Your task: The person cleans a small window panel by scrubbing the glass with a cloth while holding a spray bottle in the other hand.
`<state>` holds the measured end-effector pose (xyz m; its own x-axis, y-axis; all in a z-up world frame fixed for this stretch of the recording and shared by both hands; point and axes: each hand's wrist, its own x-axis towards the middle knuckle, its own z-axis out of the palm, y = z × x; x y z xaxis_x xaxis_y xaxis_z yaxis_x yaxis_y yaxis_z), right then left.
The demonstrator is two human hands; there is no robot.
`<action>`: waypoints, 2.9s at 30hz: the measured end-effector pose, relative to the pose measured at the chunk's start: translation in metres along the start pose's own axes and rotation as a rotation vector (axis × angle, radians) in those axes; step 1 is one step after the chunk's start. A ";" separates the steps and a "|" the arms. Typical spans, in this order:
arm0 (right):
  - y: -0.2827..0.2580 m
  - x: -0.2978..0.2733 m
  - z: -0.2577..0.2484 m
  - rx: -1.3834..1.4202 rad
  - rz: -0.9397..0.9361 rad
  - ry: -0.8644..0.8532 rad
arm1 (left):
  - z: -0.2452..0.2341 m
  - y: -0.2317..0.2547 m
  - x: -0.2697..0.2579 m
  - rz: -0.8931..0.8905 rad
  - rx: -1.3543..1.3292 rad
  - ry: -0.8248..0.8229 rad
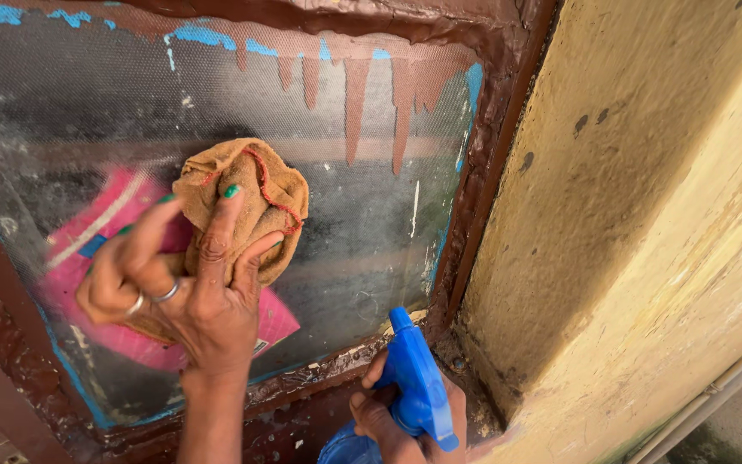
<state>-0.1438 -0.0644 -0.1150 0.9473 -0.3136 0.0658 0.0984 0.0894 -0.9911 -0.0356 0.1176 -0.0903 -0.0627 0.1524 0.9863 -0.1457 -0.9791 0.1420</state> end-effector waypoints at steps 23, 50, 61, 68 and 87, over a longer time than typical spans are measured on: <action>-0.009 -0.027 0.057 0.044 -0.285 -0.063 | -0.011 -0.034 0.069 -0.083 -0.369 0.121; -0.035 -0.033 0.086 0.047 -0.100 -0.171 | -0.019 -0.039 0.045 -0.126 -0.297 0.143; -0.025 -0.013 0.080 -0.038 0.013 -0.121 | 0.002 -0.056 0.090 0.006 -0.223 0.150; -0.031 -0.015 0.072 -0.024 -0.051 -0.126 | -0.019 -0.045 0.039 -0.099 -0.174 0.118; -0.034 -0.008 0.053 0.020 -0.143 -0.132 | -0.001 -0.018 0.017 -0.004 -0.242 0.074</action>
<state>-0.1384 -0.0153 -0.0759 0.9549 -0.1979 0.2212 0.2393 0.0724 -0.9682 -0.0350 0.1375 -0.0765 -0.1324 0.1747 0.9757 -0.3773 -0.9191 0.1133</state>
